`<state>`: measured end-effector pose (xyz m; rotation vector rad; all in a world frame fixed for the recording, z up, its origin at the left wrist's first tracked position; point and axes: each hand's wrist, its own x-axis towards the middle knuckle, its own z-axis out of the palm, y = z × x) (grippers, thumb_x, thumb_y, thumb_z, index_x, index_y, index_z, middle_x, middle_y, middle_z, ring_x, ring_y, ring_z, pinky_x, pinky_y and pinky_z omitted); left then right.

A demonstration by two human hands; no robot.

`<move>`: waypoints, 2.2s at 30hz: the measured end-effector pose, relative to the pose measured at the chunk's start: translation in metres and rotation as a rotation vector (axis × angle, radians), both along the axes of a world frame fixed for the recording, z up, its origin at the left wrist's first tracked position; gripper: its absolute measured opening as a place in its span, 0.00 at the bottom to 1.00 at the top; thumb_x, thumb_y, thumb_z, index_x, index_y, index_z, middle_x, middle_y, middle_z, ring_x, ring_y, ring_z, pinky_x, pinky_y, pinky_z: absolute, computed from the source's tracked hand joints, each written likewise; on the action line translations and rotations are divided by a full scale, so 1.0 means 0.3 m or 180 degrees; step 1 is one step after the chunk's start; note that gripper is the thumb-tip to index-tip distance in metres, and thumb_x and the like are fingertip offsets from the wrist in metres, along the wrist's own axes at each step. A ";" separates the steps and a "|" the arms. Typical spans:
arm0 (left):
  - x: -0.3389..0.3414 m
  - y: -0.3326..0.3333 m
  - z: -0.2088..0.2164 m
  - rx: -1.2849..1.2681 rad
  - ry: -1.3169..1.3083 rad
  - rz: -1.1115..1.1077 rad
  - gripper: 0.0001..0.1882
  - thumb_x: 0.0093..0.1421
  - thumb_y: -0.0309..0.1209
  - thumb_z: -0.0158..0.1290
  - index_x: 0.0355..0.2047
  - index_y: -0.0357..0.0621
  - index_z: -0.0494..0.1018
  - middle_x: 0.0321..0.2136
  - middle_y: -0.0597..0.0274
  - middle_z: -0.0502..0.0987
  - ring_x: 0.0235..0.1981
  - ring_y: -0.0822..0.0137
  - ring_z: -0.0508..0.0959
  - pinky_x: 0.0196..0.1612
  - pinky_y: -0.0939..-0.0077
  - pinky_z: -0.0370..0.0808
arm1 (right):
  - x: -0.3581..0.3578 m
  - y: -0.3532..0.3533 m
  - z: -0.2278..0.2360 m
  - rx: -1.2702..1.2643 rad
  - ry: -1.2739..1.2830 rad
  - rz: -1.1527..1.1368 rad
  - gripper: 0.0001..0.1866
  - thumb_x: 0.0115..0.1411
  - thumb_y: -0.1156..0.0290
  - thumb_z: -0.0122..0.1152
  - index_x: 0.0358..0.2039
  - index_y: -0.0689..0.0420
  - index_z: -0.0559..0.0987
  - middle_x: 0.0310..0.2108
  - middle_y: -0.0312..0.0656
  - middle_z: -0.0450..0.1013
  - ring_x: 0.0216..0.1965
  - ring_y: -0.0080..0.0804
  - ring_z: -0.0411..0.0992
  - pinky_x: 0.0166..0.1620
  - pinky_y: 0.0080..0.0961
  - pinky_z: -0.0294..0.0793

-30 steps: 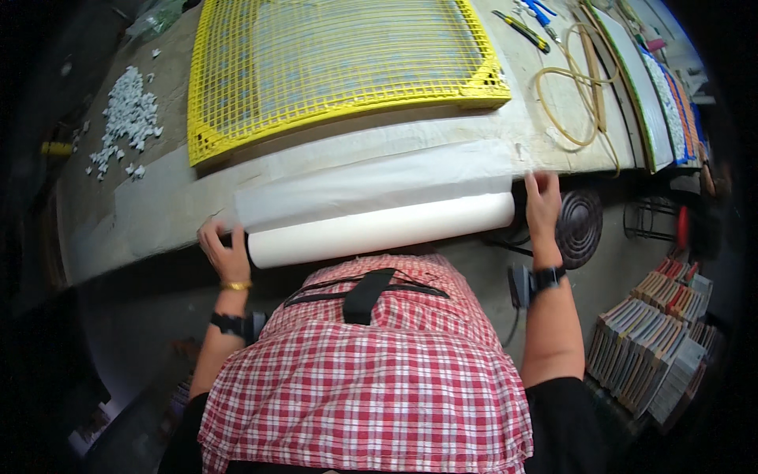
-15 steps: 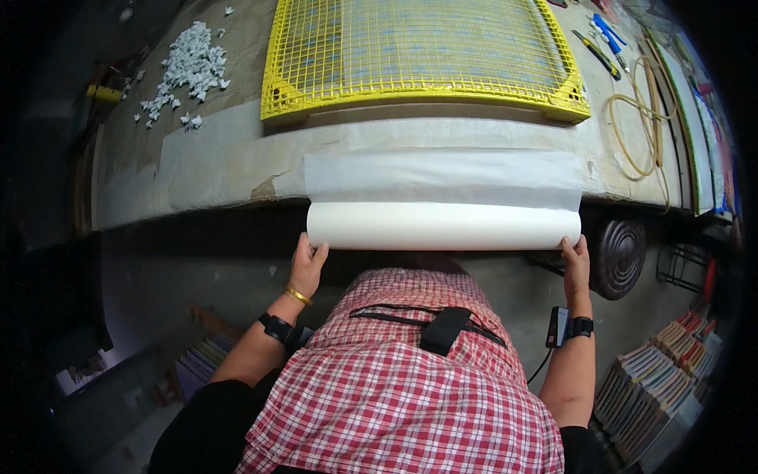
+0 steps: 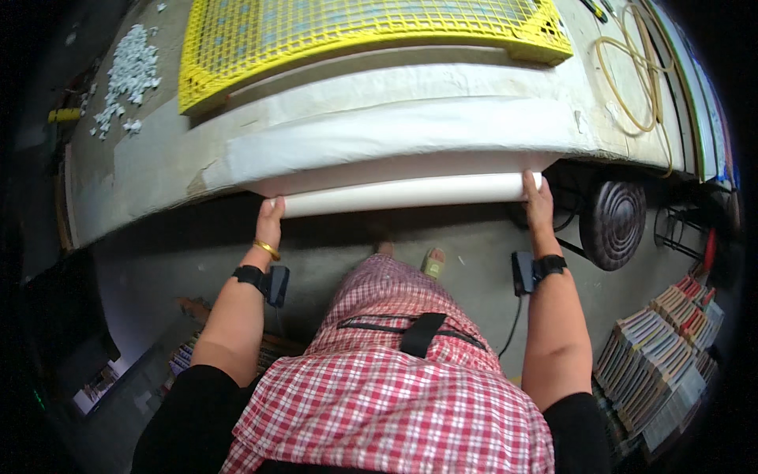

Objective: Arranging small white plastic objects onto a grid board.

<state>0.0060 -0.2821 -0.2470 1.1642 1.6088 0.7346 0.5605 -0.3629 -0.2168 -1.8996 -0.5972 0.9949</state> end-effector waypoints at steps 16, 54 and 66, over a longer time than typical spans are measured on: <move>0.027 -0.471 0.129 0.0292 -0.0674 0.0066 0.16 0.65 0.25 0.49 0.52 0.37 0.61 0.48 0.61 0.71 0.54 0.70 0.68 0.60 0.71 0.62 | 0.061 -0.399 0.127 0.0100 0.0524 0.1190 0.19 0.63 0.72 0.55 0.53 0.60 0.68 0.47 0.35 0.68 0.50 0.24 0.64 0.55 0.23 0.62; 0.007 -0.517 -0.249 -0.0155 -0.0092 -0.0148 0.24 0.69 0.37 0.46 0.59 0.34 0.59 0.53 0.59 0.68 0.55 0.69 0.66 0.60 0.73 0.58 | -0.009 -0.660 -0.389 0.0152 0.0493 0.0141 0.16 0.64 0.66 0.58 0.49 0.58 0.71 0.31 0.27 0.67 0.29 0.15 0.62 0.32 0.15 0.61; -0.185 -0.491 -0.999 -0.0814 0.1200 0.1659 0.34 0.69 0.55 0.37 0.47 0.29 0.73 0.45 0.43 0.76 0.46 0.54 0.75 0.55 0.68 0.66 | 0.204 -0.459 -1.038 -0.0187 -0.1308 0.0897 0.31 0.69 0.44 0.41 0.41 0.63 0.76 0.37 0.49 0.72 0.38 0.29 0.65 0.47 0.24 0.65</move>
